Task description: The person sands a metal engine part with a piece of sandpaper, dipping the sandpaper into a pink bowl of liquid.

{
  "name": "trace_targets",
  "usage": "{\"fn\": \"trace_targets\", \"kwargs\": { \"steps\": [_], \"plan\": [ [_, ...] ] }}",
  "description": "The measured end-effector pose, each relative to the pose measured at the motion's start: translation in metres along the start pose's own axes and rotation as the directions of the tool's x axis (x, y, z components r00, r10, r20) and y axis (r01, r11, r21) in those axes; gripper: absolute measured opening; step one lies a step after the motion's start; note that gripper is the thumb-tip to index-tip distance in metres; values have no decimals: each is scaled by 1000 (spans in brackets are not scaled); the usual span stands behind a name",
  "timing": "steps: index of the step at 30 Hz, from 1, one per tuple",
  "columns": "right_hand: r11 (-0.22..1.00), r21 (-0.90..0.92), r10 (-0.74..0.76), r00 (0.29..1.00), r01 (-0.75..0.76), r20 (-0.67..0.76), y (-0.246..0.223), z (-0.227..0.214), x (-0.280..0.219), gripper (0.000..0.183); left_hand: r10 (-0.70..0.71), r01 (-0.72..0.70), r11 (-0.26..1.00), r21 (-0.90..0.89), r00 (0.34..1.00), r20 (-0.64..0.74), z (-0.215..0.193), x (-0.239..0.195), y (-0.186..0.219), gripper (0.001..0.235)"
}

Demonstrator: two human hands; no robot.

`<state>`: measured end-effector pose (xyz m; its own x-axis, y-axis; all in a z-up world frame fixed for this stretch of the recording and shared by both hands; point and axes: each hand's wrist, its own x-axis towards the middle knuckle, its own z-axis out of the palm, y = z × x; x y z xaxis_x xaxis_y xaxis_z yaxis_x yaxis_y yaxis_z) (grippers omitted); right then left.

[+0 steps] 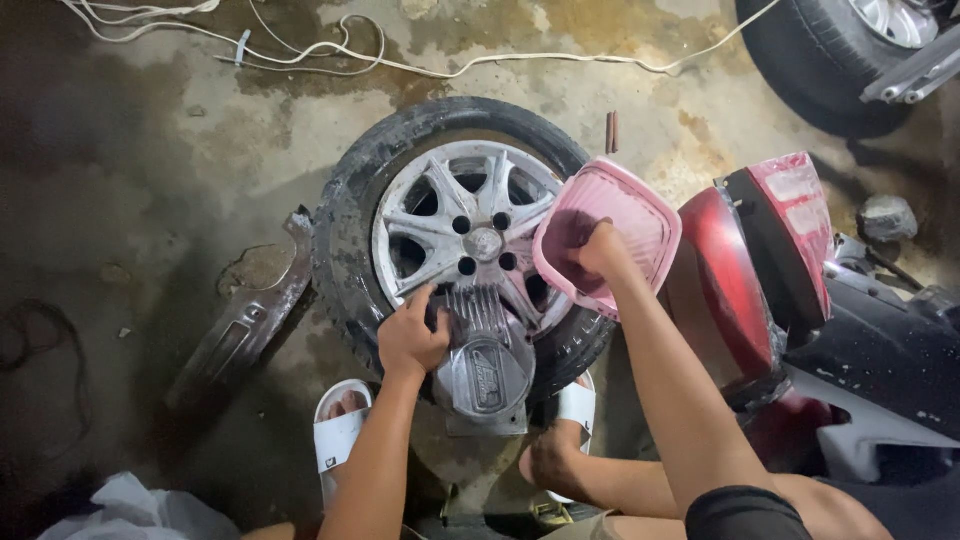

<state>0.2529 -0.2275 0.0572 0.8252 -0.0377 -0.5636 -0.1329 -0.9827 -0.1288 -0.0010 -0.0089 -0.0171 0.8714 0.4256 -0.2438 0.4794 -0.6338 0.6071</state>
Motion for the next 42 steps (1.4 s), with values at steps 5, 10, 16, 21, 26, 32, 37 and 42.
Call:
{"fn": "trace_targets", "kwargs": {
  "steps": [5, 10, 16, 21, 26, 32, 37, 42],
  "plan": [
    [933, 340, -121, 993, 118, -14, 24, 9, -4, 75, -29, 29, 999, -20, 999, 29, -6, -1, 4, 53],
    [593, 805, -70, 996, -9, 63, 26, -22, -43, 52, -37, 37, 999, -1, 999, 23, 0, 1, 1, 55],
    [399, 915, -182, 983, 68, 7, 31, -33, -60, 57, -39, 40, 999, -32, 999, 18, -6, 2, 2, 51],
    [372, 928, -91, 993, -32, 70, 17, -37, -76, 49, -32, 33, 998, -52, 999, 17, -4, 0, 2, 53],
    [190, 982, -210, 977, 11, 30, 40, -27, -54, 23, -17, 18, 999, -46, 1000, 17, -5, 0, -2, 52],
    [240, 959, -246, 965, 152, -92, 46, -17, -51, 26, -7, 8, 998, -69, 1000, 11, -7, 0, 1, 50],
    [442, 867, -210, 967, 228, -147, 24, -23, -89, 30, -3, 5, 998, -68, 1000, 28, -15, -1, 5, 51],
    [470, 837, -214, 956, 281, -201, 33, -12, -75, 32, -20, 22, 998, -54, 999, 35, -16, -2, 8, 52]
  ]
}}
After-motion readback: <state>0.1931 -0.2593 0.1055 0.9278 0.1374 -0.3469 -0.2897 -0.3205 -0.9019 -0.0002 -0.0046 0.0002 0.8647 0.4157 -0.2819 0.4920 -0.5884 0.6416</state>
